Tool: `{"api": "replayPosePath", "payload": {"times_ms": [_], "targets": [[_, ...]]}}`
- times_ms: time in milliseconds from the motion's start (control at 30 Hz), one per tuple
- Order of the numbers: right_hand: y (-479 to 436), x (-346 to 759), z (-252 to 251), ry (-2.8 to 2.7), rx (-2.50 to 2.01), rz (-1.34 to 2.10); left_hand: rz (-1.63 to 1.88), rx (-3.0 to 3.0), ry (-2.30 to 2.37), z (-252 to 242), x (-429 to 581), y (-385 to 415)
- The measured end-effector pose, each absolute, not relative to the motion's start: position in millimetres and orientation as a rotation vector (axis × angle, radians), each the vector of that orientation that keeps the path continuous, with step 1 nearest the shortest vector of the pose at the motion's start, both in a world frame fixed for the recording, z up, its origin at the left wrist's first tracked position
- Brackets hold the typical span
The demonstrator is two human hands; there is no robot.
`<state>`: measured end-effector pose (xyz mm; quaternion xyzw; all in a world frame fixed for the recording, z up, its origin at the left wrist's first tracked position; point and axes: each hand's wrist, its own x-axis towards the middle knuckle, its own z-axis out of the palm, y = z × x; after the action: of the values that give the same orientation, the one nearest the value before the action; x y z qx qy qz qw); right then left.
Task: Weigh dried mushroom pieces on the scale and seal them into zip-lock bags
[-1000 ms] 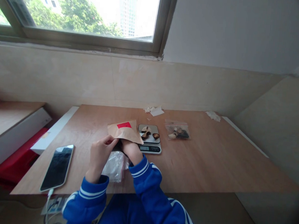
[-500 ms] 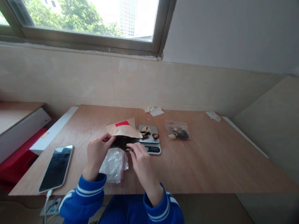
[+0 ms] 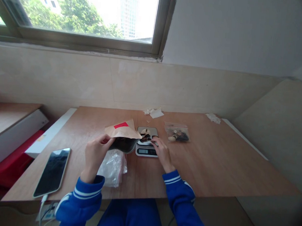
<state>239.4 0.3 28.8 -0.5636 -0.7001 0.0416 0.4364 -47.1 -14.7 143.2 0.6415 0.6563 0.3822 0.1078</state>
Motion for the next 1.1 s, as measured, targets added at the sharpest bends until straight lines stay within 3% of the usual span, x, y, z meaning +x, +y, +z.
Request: {"api": "replayPosePath", "payload": {"times_ms": [267,500,633,833,1100], "targets": [[12.7,231.7,29.2,-1.864,-1.35,0.064,1.144,1.886,1.904,142.4,-48.4,-12.8],[-59.6,142.8,108.2,-1.98,-0.99,0.176,1.15,1.868,1.925,134.1,-45.0,-12.3],[-58.7,112.9,134.8,-2.021,-1.068,0.241,1.114,1.866,1.902,129.7,-46.0,-14.6],[-21.8,90.7,135.7,-2.371,-1.523,0.271,1.142,1.881,1.881,125.4,-48.0,-19.5],[29.3,56.0,110.2,-2.383,-1.561,0.327,1.167,1.953,1.935,125.2,-53.8,-23.2]]}}
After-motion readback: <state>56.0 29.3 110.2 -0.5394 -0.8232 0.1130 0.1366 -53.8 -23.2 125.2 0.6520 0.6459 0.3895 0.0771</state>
